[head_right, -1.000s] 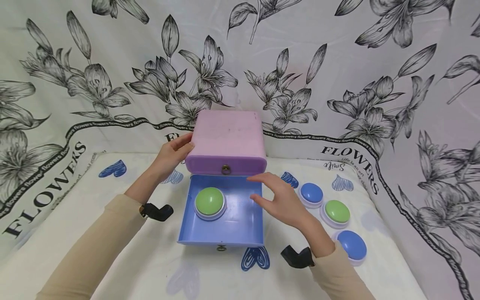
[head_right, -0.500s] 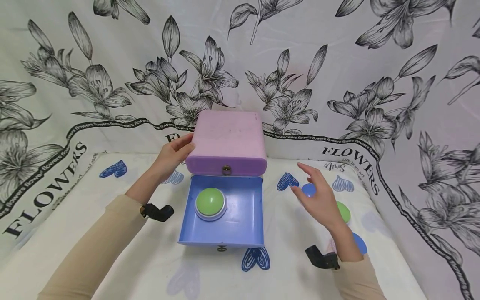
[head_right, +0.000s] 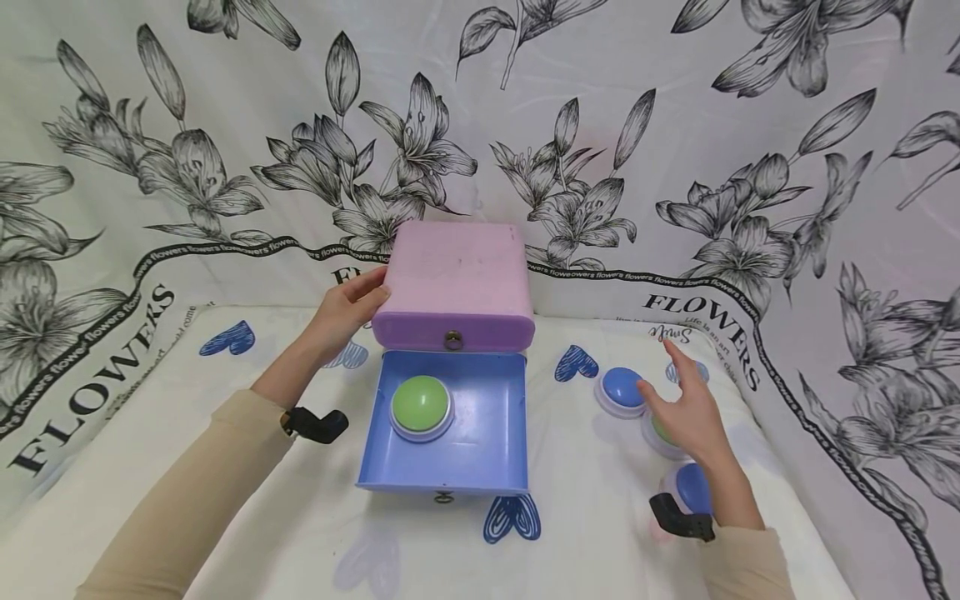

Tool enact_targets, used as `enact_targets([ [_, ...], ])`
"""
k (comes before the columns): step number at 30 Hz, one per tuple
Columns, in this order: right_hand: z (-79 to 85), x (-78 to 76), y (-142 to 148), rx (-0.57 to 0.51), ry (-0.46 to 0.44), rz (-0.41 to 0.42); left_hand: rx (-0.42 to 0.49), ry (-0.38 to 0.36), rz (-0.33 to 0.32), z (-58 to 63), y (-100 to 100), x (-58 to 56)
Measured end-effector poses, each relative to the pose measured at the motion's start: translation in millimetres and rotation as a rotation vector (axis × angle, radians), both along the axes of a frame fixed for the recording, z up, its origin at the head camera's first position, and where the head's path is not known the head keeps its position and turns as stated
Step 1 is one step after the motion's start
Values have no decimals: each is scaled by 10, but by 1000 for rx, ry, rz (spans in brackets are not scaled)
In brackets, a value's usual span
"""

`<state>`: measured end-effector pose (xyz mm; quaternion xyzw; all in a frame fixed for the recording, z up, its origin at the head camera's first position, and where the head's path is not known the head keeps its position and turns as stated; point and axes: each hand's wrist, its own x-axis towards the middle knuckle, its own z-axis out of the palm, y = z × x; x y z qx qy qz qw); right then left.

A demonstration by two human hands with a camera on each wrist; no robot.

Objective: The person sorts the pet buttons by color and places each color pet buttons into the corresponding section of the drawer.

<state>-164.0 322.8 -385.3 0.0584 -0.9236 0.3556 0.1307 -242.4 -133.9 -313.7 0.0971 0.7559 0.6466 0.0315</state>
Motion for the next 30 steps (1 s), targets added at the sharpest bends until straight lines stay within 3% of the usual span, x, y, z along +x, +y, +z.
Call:
enact_targets([
  [7, -211, 31, 266, -16, -128, -21, 1, 5, 3, -14, -4, -5],
  [18, -513, 100, 461, 131, -371, -115, -2, 7, 7, -19, -5, -3],
  [30, -611, 118, 518, 235, -473, -116, -3, 4, -5, 4, 0, 3],
])
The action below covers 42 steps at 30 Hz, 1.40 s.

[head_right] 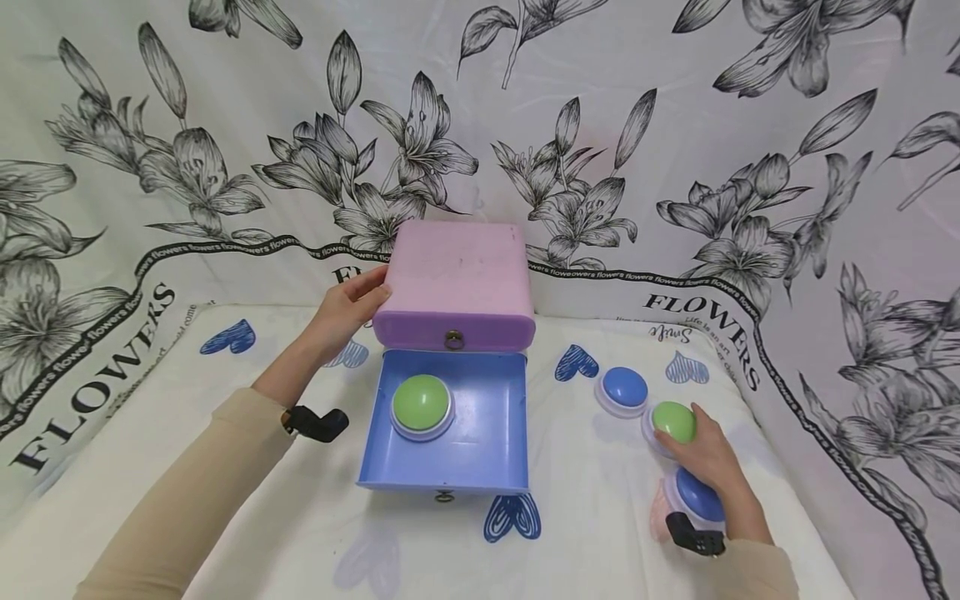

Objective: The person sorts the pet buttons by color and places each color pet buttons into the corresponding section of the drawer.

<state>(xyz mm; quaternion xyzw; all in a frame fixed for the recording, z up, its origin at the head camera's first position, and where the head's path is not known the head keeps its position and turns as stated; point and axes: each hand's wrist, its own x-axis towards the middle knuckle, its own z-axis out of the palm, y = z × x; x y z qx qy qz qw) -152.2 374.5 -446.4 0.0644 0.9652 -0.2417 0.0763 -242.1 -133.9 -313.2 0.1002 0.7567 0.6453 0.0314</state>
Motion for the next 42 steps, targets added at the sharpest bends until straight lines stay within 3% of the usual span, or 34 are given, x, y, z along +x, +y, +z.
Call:
enact_targets([
  [6, -4, -14, 7, 16, -39, -35, 6, 4, 0, 21, 5, 4],
  [20, 44, 12, 12, 25, -23, -71, -10, 6, 2, 14, 11, 4],
  [32, 212, 50, -89, 0, 130, -67, -15, -1, -2, 17, 6, 13],
  [42, 534, 38, -374, -24, 318, 45, -20, -3, 4, 16, -1, 19],
])
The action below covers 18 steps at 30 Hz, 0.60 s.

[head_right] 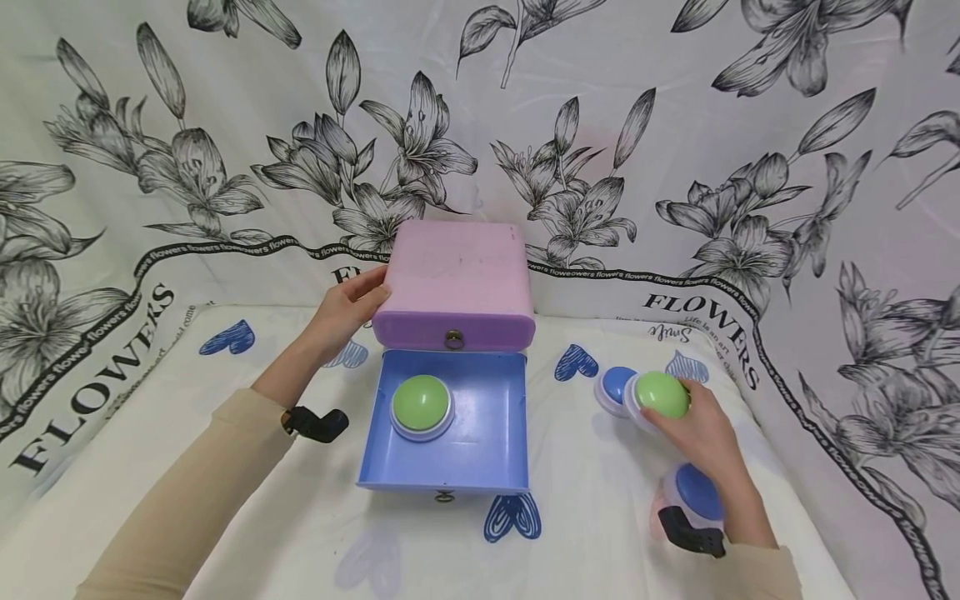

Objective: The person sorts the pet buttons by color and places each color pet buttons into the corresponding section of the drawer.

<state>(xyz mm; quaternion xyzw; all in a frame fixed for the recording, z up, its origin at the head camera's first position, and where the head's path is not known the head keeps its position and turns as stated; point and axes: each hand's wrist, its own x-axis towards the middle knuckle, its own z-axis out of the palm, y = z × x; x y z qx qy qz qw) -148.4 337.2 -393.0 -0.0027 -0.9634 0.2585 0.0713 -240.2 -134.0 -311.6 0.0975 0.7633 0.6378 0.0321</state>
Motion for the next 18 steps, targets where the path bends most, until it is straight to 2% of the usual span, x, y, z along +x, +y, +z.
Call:
enact_targets([
  [8, 289, 59, -345, 13, 44, 85, 6, 4, -5, -6, -3, -3],
  [18, 464, 97, -740, 44, 81, 197, 6, 0, 0, -11, -2, -13],
])
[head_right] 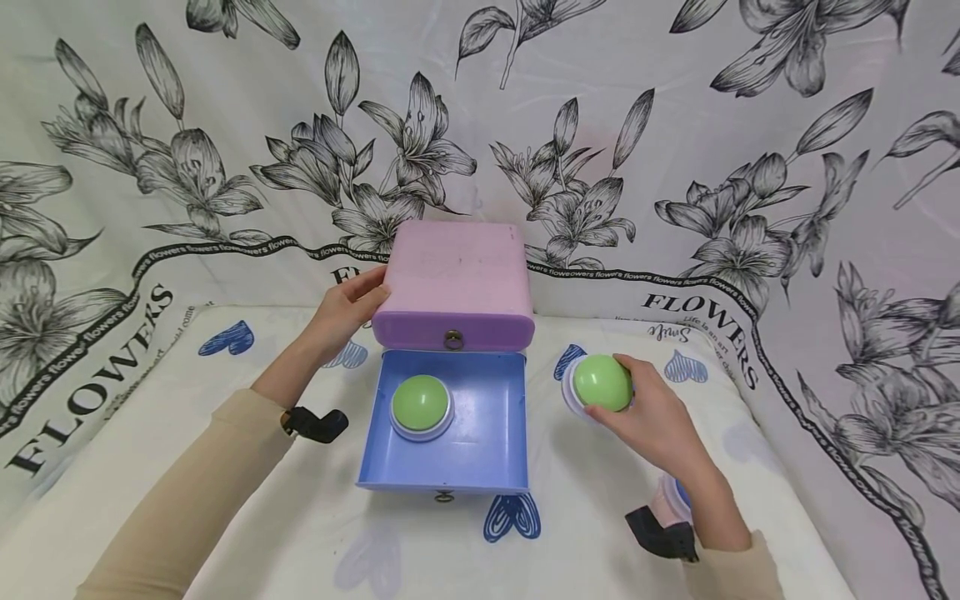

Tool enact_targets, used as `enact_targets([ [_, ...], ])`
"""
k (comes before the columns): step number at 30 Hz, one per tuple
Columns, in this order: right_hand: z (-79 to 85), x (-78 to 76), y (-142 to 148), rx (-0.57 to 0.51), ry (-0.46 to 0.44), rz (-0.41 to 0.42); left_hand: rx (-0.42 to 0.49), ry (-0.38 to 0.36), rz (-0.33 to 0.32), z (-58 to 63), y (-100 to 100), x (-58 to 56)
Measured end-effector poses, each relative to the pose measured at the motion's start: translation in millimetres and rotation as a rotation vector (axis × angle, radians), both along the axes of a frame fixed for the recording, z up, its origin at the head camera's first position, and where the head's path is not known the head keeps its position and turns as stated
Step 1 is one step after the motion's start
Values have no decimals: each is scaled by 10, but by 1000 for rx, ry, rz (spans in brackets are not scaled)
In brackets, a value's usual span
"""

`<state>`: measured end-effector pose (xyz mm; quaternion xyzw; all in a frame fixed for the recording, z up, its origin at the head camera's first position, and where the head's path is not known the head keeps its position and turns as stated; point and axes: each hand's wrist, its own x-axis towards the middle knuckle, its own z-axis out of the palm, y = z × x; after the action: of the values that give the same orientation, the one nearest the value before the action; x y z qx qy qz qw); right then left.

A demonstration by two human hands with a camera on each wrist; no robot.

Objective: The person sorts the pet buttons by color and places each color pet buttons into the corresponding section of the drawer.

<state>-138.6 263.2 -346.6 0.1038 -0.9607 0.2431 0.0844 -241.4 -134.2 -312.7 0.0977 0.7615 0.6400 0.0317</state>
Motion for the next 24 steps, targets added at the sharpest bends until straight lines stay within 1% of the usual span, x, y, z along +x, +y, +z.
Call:
enact_targets([
  [4, 58, 13, -133, -2, -4, 32, 2, -5, 2, -6, -5, -2],
  [14, 122, 46, -435, 6, 77, 166, -1, 3, 6, -10, -6, -13],
  [19, 160, 52, -592, 24, 80, 211, 4, 0, 4, -8, -2, -15],
  [24, 165, 39, -745, 51, 70, 259, -2, 0, 8, -5, 1, -9],
])
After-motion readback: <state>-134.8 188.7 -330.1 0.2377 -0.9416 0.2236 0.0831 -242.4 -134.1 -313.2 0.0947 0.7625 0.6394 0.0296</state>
